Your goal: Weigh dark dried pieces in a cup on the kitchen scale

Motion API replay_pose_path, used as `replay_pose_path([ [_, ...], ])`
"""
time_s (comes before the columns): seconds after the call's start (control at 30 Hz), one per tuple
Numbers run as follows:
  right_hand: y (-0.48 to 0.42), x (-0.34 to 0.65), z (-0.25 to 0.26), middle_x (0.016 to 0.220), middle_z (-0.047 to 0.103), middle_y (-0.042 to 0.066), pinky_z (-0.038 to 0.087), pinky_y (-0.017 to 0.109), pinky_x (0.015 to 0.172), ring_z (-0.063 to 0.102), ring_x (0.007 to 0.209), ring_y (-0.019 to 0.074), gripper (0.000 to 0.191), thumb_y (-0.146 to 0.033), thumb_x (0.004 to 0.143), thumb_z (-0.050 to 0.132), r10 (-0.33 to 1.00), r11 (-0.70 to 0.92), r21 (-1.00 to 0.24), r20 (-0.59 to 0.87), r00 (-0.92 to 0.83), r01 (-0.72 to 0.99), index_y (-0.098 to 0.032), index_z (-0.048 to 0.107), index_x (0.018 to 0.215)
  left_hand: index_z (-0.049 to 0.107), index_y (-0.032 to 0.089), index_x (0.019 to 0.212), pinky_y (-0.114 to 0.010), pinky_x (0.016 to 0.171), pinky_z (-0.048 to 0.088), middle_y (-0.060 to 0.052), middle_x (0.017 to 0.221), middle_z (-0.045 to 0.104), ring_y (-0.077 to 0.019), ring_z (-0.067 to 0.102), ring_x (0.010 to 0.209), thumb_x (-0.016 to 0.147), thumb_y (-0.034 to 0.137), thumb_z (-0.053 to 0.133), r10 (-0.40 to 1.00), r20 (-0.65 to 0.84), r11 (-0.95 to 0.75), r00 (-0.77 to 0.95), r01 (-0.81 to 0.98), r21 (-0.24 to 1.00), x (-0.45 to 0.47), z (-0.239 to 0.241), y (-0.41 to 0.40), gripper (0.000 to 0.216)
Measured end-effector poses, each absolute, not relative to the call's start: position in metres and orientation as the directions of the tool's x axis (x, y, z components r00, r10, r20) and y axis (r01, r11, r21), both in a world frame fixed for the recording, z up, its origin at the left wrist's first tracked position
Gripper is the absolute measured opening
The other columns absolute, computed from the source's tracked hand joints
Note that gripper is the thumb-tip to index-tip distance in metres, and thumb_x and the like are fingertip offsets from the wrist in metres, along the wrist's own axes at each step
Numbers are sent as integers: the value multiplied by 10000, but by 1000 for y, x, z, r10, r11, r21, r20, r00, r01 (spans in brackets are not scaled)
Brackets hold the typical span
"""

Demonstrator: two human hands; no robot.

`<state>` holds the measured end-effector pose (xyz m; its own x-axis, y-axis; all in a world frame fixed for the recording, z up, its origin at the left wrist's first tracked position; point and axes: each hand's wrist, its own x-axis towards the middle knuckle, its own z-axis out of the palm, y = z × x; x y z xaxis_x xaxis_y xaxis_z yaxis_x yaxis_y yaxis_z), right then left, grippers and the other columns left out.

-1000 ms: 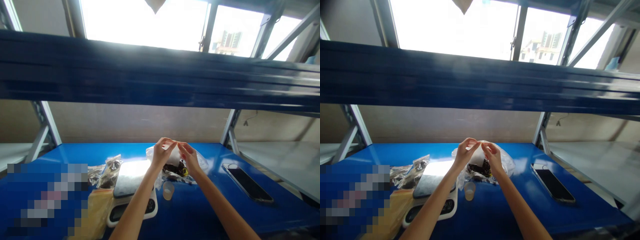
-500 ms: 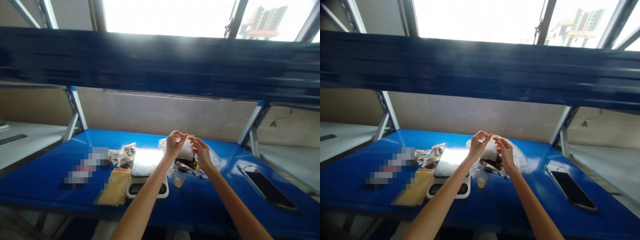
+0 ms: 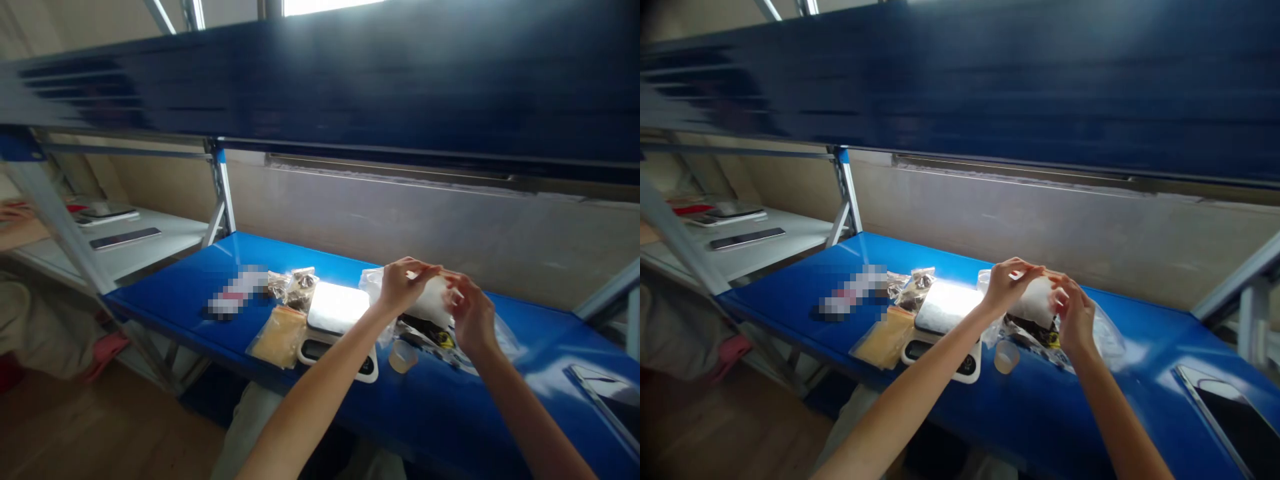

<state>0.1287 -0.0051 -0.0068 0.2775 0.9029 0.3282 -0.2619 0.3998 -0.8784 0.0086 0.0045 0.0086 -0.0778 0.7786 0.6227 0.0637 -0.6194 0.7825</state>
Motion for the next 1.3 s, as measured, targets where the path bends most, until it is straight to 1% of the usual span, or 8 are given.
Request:
replay_pose_path([
  [0.23,-6,127,-6,597,524,-28,226,224,337,353,436,69,305,-439,534,807,912,378,-893,315,261,-243,-213,612,596,727,180,730,-231,646,474,-29,725,689,-124,629,671,796,333,635,750,658,-637,-60,201,744,8,11,2,191],
  [0.43,-5,127,-6,462,384,-67,221,246,366,302,411,78,356,-499,650,738,884,451,-880,417,213,-150,-216,536,569,732,189,791,-246,688,495,-41,800,724,-132,646,693,816,393,607,675,738,-724,-11,179,666,6,12,2,241],
  [0.6,-2,122,-12,487,409,-67,250,224,380,332,406,64,412,-583,692,670,861,475,-876,442,253,-83,-205,527,614,739,220,834,-272,839,455,-18,774,735,-139,655,776,890,306,516,655,753,-729,61,313,609,1,15,8,245],
  [0.77,1,119,-14,582,498,-38,296,201,372,416,419,69,479,-682,750,530,866,466,-885,455,206,-6,-204,569,757,724,221,814,-238,771,446,2,685,699,-130,625,729,908,335,471,680,732,-693,-46,286,662,-12,18,-15,293],
  [1.03,1,109,-19,578,515,-25,336,240,427,435,420,88,479,-647,820,457,814,553,-825,565,138,114,-199,622,852,662,179,886,-202,501,334,31,582,500,-73,381,488,849,518,508,678,533,-584,-506,69,809,-98,9,-96,374],
  [1.13,2,106,-24,556,516,-15,343,277,446,441,415,115,478,-647,824,449,812,557,-817,573,110,148,-204,626,858,664,180,955,-200,463,283,53,552,425,-67,327,468,803,546,558,667,443,-459,-599,139,878,-139,-5,-112,410],
  [1.23,4,105,-28,540,528,0,339,303,455,437,401,133,498,-662,823,431,802,561,-803,588,108,201,-210,637,859,677,159,915,-203,488,292,66,509,352,-75,337,483,775,543,588,690,454,-353,-563,286,891,-175,-20,-122,419],
  [1.3,4,105,-29,533,539,5,343,306,463,442,398,137,506,-663,824,423,796,557,-798,592,129,229,-210,647,858,664,158,1035,-205,486,277,73,509,335,-75,310,478,780,540,581,731,446,-297,-516,348,889,-197,-28,-127,467],
])
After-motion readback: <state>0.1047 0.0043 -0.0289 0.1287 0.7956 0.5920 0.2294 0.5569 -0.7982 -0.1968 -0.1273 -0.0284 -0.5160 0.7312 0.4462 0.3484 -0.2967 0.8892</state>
